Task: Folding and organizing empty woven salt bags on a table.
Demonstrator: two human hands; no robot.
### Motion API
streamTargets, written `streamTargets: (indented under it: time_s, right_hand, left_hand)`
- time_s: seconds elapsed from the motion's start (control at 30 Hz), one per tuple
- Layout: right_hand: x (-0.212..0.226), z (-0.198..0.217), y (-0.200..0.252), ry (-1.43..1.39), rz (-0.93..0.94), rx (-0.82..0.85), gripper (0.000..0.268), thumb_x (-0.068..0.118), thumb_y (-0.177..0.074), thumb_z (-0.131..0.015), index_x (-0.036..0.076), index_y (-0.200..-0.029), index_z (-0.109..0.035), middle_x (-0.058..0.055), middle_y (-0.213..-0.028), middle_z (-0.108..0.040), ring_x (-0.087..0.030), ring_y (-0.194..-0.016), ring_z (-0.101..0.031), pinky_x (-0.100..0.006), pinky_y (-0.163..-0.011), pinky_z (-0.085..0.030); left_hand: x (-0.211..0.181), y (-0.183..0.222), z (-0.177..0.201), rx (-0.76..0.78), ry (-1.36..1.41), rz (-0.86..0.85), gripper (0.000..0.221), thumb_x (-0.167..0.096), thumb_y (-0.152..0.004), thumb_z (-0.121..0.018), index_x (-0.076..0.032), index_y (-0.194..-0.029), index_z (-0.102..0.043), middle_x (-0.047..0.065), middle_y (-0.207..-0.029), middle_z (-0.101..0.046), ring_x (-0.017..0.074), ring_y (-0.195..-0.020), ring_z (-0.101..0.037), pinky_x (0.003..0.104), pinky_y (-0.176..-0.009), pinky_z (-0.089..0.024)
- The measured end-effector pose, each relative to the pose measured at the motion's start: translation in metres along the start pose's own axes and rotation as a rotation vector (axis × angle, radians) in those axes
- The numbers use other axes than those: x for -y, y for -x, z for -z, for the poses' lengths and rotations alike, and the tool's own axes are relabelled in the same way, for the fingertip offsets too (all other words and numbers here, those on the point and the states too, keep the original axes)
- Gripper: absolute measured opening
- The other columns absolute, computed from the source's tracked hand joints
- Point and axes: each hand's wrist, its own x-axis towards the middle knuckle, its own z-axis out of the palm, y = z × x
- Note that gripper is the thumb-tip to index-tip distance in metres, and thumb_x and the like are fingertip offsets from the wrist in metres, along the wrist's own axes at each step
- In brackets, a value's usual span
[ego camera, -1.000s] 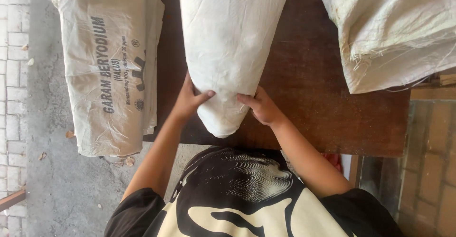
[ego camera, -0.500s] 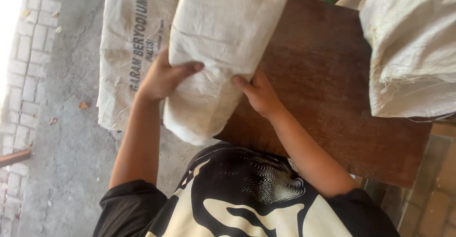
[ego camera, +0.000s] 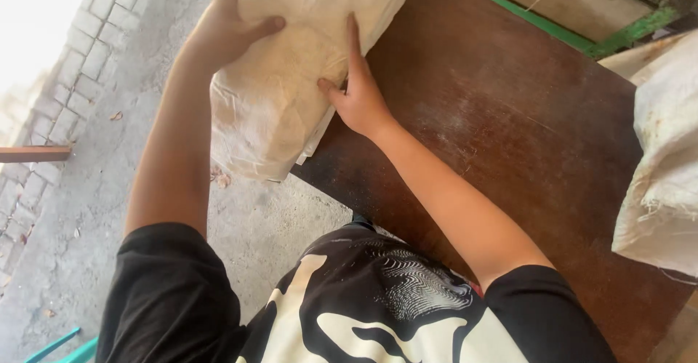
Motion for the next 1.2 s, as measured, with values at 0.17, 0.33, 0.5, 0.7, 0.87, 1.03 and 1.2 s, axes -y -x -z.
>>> streamTargets:
  time_s: [0.17,0.33,0.5,0.7,0.87,1.03,1.2]
  right_hand:
    - [-0.043,-0.012,0.003,0.156,-0.546,0.310,0.108,0.037,-0.092,-0.077,0.032,-0.166,0.002,-0.028,-0.151,-0.042,-0.044,-0.142,-0.045,-0.050,-0.120,-0.041]
    - [-0.029,-0.008,-0.014,0.347,-0.667,0.445,0.110,0.053,-0.086,-0.075,0.038,-0.166,-0.001,-0.030,-0.160,-0.023,-0.047,-0.148,-0.033,-0.062,-0.119,-0.035]
    - [-0.041,0.005,-0.021,0.976,-0.388,0.472,0.109,0.083,-0.074,-0.074,0.031,-0.160,-0.029,-0.022,-0.170,0.010,-0.051,-0.156,0.003,-0.073,-0.123,-0.013]
    - [-0.080,0.003,-0.060,1.124,-0.319,0.774,0.129,0.094,-0.065,-0.063,0.025,-0.165,-0.020,-0.016,-0.166,0.027,-0.045,-0.152,0.023,-0.072,-0.121,0.000]
    - [-0.106,-0.001,-0.065,1.071,-0.365,0.752,0.160,0.088,-0.047,-0.077,0.029,-0.168,0.009,-0.023,-0.166,0.024,-0.050,-0.150,0.022,-0.070,-0.123,0.000]
    - [-0.122,-0.003,-0.062,0.987,-0.375,0.752,0.157,0.085,-0.048,-0.081,0.030,-0.169,0.003,-0.024,-0.167,0.022,-0.050,-0.152,0.021,-0.070,-0.124,-0.002]
    - [-0.130,-0.003,-0.067,0.960,-0.406,0.776,0.158,0.086,-0.046,-0.081,0.030,-0.168,0.002,-0.024,-0.167,0.022,-0.051,-0.152,0.020,-0.069,-0.124,-0.003]
  left_hand:
    - [0.029,-0.018,-0.036,0.079,-0.559,0.075,0.100,-0.036,-0.092,-0.080,-0.025,-0.168,-0.016,0.019,-0.170,-0.012,0.0410,-0.153,-0.021,0.055,-0.120,-0.028]
    - [0.059,-0.012,-0.074,0.148,-0.666,0.173,0.095,-0.069,-0.097,-0.064,-0.037,-0.168,-0.011,0.011,-0.175,0.012,0.0378,-0.161,0.004,0.067,-0.123,-0.002]
    - [0.067,-0.010,-0.093,0.087,-0.697,0.122,0.104,-0.082,-0.091,-0.060,-0.037,-0.168,-0.005,0.013,-0.173,0.017,0.0403,-0.160,0.011,0.074,-0.117,0.014]
    - [0.094,-0.018,-0.098,0.117,-0.712,0.193,0.111,-0.086,-0.082,-0.064,-0.044,-0.167,-0.006,0.010,-0.174,0.016,0.0392,-0.160,0.013,0.078,-0.115,0.014]
    - [0.100,-0.027,-0.107,0.144,-0.713,0.230,0.116,-0.086,-0.075,-0.067,-0.045,-0.166,-0.007,0.010,-0.173,0.015,0.0386,-0.159,0.013,0.081,-0.115,0.005]
    - [0.119,-0.030,-0.109,0.170,-0.680,0.232,0.119,-0.084,-0.072,-0.071,-0.045,-0.166,-0.009,0.013,-0.173,0.015,0.0414,-0.159,0.013,0.083,-0.113,0.001]
    - [0.117,-0.040,-0.109,0.183,-0.663,0.237,0.122,-0.081,-0.070,-0.074,-0.043,-0.166,-0.009,0.015,-0.172,0.015,0.0434,-0.157,0.015,0.084,-0.111,0.001]
